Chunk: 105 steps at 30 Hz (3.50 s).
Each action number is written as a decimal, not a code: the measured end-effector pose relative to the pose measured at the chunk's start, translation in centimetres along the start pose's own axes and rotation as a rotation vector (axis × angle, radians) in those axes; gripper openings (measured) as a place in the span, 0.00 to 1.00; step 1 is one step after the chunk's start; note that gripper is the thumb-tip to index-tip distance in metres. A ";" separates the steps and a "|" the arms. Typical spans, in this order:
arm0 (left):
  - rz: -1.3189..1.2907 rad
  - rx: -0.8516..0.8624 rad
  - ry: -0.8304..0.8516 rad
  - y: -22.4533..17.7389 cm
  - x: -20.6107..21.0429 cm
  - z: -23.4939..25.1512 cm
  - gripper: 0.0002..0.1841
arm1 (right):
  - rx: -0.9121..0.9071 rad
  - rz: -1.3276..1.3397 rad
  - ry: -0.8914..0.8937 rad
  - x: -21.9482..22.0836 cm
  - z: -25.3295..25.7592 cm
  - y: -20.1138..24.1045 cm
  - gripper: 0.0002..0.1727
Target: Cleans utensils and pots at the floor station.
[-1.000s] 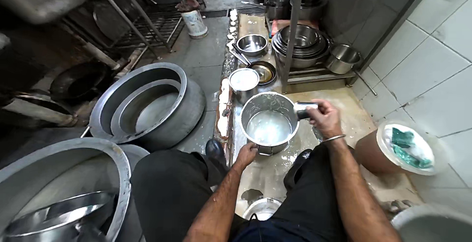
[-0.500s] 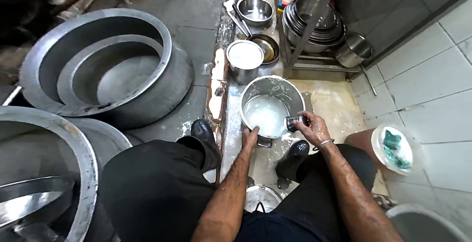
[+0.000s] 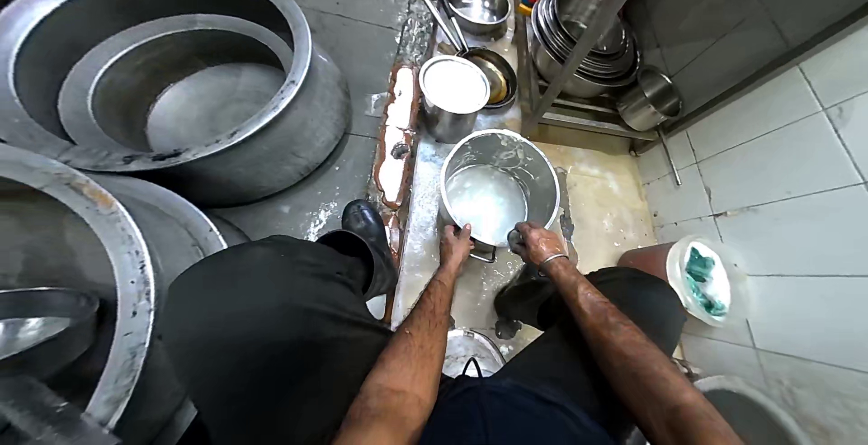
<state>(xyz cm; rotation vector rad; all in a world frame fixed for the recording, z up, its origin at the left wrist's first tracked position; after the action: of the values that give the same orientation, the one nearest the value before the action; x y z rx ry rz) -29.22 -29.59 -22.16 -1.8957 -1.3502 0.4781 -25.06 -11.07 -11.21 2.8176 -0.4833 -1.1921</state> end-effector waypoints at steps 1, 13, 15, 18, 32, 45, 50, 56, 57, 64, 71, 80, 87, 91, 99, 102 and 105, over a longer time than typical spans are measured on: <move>0.003 -0.021 0.023 -0.1 0.0 -0.6 0.29 | -0.051 -0.015 0.006 0.5 0.0 1.2 0.24; -0.107 -0.037 0.029 0.1 -1.9 -0.9 0.33 | -0.014 0.105 0.120 -0.3 1.4 -0.2 0.23; -0.117 -0.037 0.006 -0.2 -2.0 -0.4 0.34 | -0.007 0.078 0.153 -0.4 1.3 -1.5 0.24; -0.128 -0.017 -0.085 -0.1 -2.3 1.5 0.35 | -0.050 0.096 0.106 -0.1 1.3 -0.2 0.24; -0.426 0.053 -0.261 0.7 -5.3 3.3 0.32 | -0.248 0.124 -0.108 -2.2 8.7 14.1 0.29; -0.207 0.133 -0.312 -2.1 -4.3 4.7 0.21 | -0.054 -0.006 -0.161 -12.8 19.9 15.9 0.34; -0.233 0.123 -0.267 -1.6 -4.3 5.4 0.23 | 0.072 0.076 -0.241 -18.4 23.3 10.0 0.32; -0.285 0.199 -0.267 -1.6 -4.2 5.8 0.22 | -0.143 -0.041 -0.085 -12.7 19.7 15.6 0.32; -0.277 0.200 -0.281 -1.7 -4.2 5.8 0.21 | -0.196 -0.074 -0.049 -10.4 18.2 17.6 0.31; -0.272 0.196 -0.270 -1.6 -4.3 5.8 0.21 | -0.227 -0.110 0.047 -8.6 18.1 19.8 0.29; -0.297 0.236 -0.261 -1.2 -3.9 6.1 0.22 | 0.092 0.097 -0.153 -19.6 25.4 8.8 0.31; -0.267 0.293 -0.308 -2.0 -3.6 6.1 0.20 | -0.142 0.103 -0.075 -13.2 20.1 15.7 0.31; -0.283 0.303 -0.291 -2.0 -4.0 5.9 0.19 | 0.019 0.231 -0.197 -17.4 23.1 10.2 0.32; -0.249 0.292 -0.300 -2.2 -3.8 6.0 0.19 | 0.213 0.405 -0.336 -20.6 24.3 -0.5 0.33; -0.240 0.324 -0.327 -2.2 -3.8 6.1 0.19 | 0.425 0.588 -0.520 -18.4 19.3 -9.0 0.30; -0.229 0.333 -0.333 -2.1 -3.8 6.0 0.19 | 0.287 0.536 -0.500 -18.8 21.2 -5.5 0.32; -0.217 0.331 -0.352 -2.5 -3.8 6.0 0.17 | 0.078 0.423 -0.471 -18.3 23.4 2.6 0.32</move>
<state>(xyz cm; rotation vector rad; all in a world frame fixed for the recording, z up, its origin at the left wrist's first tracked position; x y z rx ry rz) -36.21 -30.51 -24.65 -1.4204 -1.5678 0.8937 -54.33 -6.13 -14.57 2.2905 -1.1012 -1.7425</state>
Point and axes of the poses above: each hand's wrist, its own z-axis towards the middle knuckle, its own x-axis out of the palm, y = z × x, the point moved 7 cm from there along z, towards the middle knuckle, and after that the axes turned 14 degrees about y, right-handed, at the moved point
